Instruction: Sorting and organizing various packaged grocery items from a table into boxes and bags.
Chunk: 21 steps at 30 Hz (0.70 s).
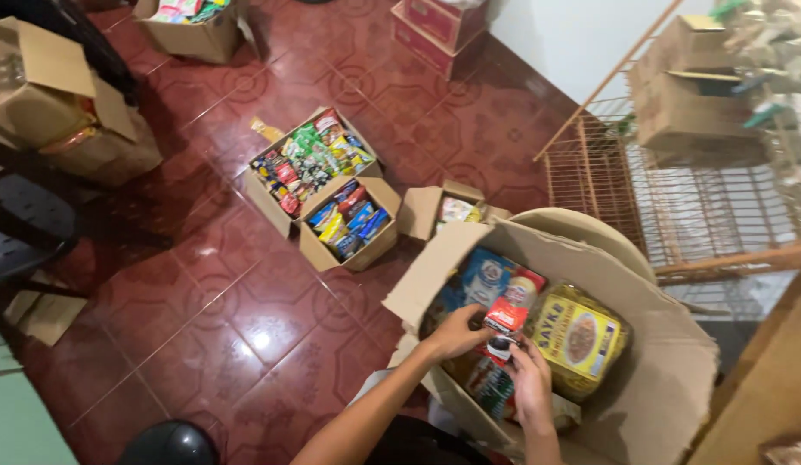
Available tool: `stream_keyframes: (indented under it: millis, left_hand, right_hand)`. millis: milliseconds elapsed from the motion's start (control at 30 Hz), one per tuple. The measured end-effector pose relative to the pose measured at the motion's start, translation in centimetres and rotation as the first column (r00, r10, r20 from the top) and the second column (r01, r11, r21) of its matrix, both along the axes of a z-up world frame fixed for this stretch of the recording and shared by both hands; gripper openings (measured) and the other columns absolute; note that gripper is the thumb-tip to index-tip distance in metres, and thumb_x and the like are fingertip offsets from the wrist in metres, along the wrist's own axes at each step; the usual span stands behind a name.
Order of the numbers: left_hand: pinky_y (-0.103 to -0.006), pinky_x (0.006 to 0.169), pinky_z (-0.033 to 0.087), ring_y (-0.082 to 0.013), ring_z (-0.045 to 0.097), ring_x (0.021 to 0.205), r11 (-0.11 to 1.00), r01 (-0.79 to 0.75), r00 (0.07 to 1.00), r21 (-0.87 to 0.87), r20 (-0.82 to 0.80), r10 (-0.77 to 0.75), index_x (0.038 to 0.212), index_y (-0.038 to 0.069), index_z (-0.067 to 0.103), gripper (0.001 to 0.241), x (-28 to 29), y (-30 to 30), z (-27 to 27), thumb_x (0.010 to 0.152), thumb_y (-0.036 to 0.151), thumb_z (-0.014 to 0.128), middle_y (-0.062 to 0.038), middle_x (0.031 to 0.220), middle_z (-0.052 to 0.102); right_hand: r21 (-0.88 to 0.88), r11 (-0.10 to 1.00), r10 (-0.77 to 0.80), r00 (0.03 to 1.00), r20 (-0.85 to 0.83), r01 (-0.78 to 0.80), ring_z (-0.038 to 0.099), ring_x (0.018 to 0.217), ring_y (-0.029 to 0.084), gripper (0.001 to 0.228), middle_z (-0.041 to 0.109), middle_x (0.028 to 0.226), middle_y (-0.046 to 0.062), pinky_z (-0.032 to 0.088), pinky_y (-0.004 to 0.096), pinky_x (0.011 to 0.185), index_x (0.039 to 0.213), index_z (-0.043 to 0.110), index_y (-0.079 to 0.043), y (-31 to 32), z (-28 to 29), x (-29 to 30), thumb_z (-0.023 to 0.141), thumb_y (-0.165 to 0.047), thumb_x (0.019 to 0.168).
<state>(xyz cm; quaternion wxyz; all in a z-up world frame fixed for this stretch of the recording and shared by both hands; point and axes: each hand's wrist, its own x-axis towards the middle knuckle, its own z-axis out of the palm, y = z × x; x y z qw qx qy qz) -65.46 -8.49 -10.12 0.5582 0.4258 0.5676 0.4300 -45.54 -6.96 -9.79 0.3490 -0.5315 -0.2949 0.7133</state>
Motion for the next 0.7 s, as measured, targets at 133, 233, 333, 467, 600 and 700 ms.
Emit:
stream_keyframes:
  millis: [133,233,333,467,600,700]
  left_hand:
    - [-0.0381,0.1,0.052,-0.028,0.068,0.115,0.998,-0.023,0.994,0.054,-0.108,0.029,0.132,-0.003,0.063,0.056,0.1,-0.1,-2.2,0.086,0.028,0.073,-0.022,0.127,0.07]
    - [-0.0387,0.1,0.053,-0.0314,0.069,0.115,0.998,0.016,0.993,-0.066,-0.112,-0.024,0.132,-0.002,0.063,0.06,0.1,-0.2,-0.8,0.085,0.034,0.072,-0.024,0.124,0.071]
    - [-0.0397,0.099,0.053,-0.0321,0.069,0.116,0.995,0.017,0.994,-0.095,-0.103,-0.027,0.133,-0.001,0.061,0.064,0.7,0.2,-0.3,0.084,0.038,0.072,-0.024,0.126,0.069]
    - [-0.0423,0.1,0.051,-0.0366,0.066,0.119,0.999,0.002,0.982,0.054,-0.191,0.009,0.134,-0.004,0.059,0.067,0.7,1.4,-1.3,0.086,0.039,0.076,-0.028,0.127,0.066]
    - [-0.046,0.089,0.056,-0.0403,0.07,0.105,0.991,0.092,0.97,-0.093,-0.217,-0.11,0.123,-0.001,0.065,0.057,0.6,0.1,1.0,0.088,0.044,0.07,-0.027,0.112,0.071]
    - [-0.0489,0.088,0.055,-0.0434,0.069,0.102,0.987,0.158,0.94,-0.041,-0.301,-0.163,0.115,-0.001,0.067,0.047,-1.2,2.5,0.3,0.087,0.036,0.068,-0.029,0.108,0.072]
  right_hand:
    - [0.008,1.0,0.002,0.997,0.075,-0.002,0.067,0.107,0.019,0.039,0.069,0.122,0.009,0.053,0.035,0.092,0.136,0.059,-0.001,-0.9,-0.3,-0.3,0.058,-0.012,0.099]
    - [-0.036,0.999,0.018,0.991,0.134,-0.013,0.066,0.104,0.016,0.042,0.069,0.123,0.007,0.051,0.034,0.086,0.14,0.06,-0.006,-0.5,-1.3,0.4,0.058,-0.015,0.099]
    - [-0.003,0.999,0.047,0.993,0.11,-0.047,0.067,0.104,0.016,0.039,0.07,0.121,0.008,0.053,0.036,0.086,0.135,0.063,0.0,-1.0,-2.5,2.1,0.059,-0.016,0.1]
    - [-0.034,0.999,0.019,0.999,0.046,-0.018,0.064,0.101,0.018,0.038,0.069,0.121,0.007,0.052,0.037,0.084,0.137,0.063,-0.003,0.9,-2.9,0.7,0.059,-0.016,0.102]
    - [-0.044,0.999,-0.013,1.0,-0.01,0.012,0.066,0.107,0.019,0.037,0.071,0.123,0.006,0.051,0.037,0.093,0.135,0.061,-0.004,-1.4,-2.1,1.1,0.054,-0.019,0.103]
    - [-0.052,0.995,-0.087,0.996,0.001,0.087,0.065,0.105,0.018,0.036,0.07,0.121,0.004,0.05,0.04,0.091,0.134,0.062,-0.007,0.4,-4.4,-0.4,0.054,-0.019,0.102]
